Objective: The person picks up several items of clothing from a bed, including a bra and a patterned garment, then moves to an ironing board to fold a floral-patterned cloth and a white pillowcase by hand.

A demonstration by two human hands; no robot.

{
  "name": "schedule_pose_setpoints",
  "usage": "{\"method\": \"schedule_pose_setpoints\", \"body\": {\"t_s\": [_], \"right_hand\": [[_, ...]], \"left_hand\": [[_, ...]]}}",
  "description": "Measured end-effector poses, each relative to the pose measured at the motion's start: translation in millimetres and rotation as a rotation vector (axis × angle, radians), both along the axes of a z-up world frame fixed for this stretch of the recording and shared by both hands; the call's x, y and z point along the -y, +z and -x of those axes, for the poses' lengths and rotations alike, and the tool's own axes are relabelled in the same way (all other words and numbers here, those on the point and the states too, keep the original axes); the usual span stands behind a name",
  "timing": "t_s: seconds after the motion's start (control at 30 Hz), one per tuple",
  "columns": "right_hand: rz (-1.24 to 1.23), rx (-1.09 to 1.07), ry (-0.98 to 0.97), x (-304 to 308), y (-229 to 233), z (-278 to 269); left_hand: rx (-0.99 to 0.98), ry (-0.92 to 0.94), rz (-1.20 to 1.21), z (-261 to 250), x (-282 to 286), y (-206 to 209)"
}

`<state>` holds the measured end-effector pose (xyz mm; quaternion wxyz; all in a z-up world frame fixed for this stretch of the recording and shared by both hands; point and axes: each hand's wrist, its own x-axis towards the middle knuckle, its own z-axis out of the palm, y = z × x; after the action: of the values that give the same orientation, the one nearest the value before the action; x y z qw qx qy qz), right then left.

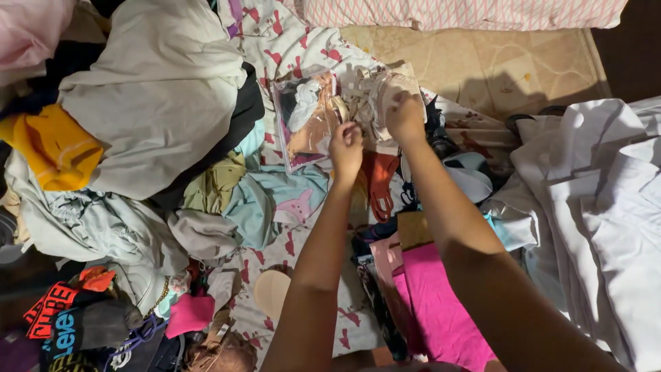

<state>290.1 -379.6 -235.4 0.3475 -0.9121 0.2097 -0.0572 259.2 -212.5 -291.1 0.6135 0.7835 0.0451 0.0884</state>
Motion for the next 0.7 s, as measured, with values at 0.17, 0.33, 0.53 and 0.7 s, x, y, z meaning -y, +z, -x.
{"method": "schedule_pose_setpoints", "body": {"t_s": [0.17, 0.33, 0.53, 0.7], "right_hand": [[-0.065, -0.243, -0.113, 20.0, 8.5, -26.7], [-0.104, -0.347, -0.183, 33.0, -9.6, -38.6], [-0.153, -0.323, -0.156, 42.3, -46.5, -40.3], [-0.103, -0.292, -0.087, 50.6, -77.4, -43.1]], "left_hand": [[-0.145, -0.088, -0.255, -77.9, 54.2, -23.9], [-0.298, -0.163, -0.177, -88.1, 66.2, 3.3], [-0.123, -0.267, -0.096, -94.5, 52.5, 8.6], [-0.084, -0.473, -0.276, -96.4, 42.4, 0.4]]}}
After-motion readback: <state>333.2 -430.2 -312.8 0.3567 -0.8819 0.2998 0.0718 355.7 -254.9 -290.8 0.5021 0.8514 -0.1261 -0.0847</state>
